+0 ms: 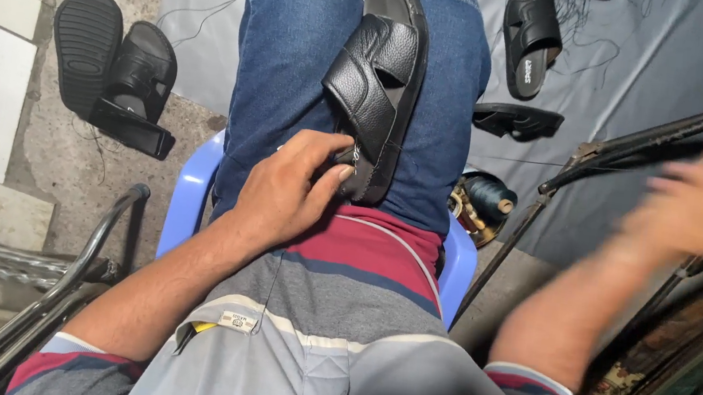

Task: Hand-stitching the strap of a black sandal using a stitching awl and thread

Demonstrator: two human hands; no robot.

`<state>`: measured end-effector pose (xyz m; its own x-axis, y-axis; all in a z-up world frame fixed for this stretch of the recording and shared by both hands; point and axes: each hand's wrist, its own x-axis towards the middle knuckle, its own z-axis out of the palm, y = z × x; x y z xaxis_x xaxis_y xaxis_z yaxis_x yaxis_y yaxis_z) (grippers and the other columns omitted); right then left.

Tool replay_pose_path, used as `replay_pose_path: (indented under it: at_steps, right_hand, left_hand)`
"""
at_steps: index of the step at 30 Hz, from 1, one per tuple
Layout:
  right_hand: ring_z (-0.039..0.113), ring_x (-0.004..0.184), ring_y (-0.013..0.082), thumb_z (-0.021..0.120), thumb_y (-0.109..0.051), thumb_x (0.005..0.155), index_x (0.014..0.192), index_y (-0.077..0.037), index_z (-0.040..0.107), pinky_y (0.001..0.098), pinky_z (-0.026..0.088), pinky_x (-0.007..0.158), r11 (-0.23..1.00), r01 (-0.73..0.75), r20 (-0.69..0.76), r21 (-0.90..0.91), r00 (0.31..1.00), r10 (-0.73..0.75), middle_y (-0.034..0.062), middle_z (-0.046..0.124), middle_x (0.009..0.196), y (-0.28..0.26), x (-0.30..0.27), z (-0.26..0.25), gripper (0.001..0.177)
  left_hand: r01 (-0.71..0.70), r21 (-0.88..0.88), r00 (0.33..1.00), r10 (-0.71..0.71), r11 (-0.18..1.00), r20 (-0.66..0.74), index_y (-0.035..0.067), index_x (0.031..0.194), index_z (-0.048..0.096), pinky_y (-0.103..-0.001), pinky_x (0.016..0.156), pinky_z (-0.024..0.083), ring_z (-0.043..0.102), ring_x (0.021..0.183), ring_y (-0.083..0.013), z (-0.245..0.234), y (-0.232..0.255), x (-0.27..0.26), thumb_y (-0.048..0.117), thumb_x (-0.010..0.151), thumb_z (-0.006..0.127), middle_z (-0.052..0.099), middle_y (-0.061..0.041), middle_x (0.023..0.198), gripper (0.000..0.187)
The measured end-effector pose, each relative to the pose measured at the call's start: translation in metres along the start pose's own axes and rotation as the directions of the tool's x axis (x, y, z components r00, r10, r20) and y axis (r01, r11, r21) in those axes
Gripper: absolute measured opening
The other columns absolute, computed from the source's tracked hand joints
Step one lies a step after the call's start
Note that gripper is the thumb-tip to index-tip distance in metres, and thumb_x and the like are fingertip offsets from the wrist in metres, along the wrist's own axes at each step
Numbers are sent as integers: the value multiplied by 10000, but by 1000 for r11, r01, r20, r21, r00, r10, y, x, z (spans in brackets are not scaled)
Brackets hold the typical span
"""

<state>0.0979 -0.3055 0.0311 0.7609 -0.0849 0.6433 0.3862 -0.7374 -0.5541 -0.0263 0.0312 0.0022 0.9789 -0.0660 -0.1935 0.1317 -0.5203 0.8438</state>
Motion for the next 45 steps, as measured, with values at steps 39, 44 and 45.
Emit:
replay_pose_path:
  at_steps: [39, 44, 45]
  right_hand:
    - [525, 485, 174, 691, -110, 813, 854, -116, 710, 264, 425, 473, 911, -317, 704, 264, 709, 43, 67, 565, 553, -77, -92, 95, 45]
    - [551, 547, 258, 680, -91, 802, 851, -82, 678, 334, 434, 508, 905, -353, 822, 237, 569, 7, 131, 587, 609, -87, -72, 75, 50]
    - [584, 589, 342, 675, -95, 799, 854, -64, 662, 393, 443, 529, 921, -318, 862, 227, 506, -37, 178, 598, 647, -91, -65, 71, 65]
  left_hand:
    - [289, -329, 948, -222, 899, 228, 112, 1116, 633, -328, 594, 528, 654, 624, -181, 20, -30, 33, 109, 823, 536, 684, -137, 858, 309]
    - [176, -454, 980, -110, 873, 168, 50, 983, 651, -421, 829, 464, 615, 940, -307, -14, -40, 3, 141, 877, 515, 648, -200, 1015, 195]
    - [76, -441, 997, -56, 894, 57, 53, 817, 710, -427, 910, 413, 590, 991, -342, -22, -51, -1, 160, 886, 528, 647, -186, 1013, 222]
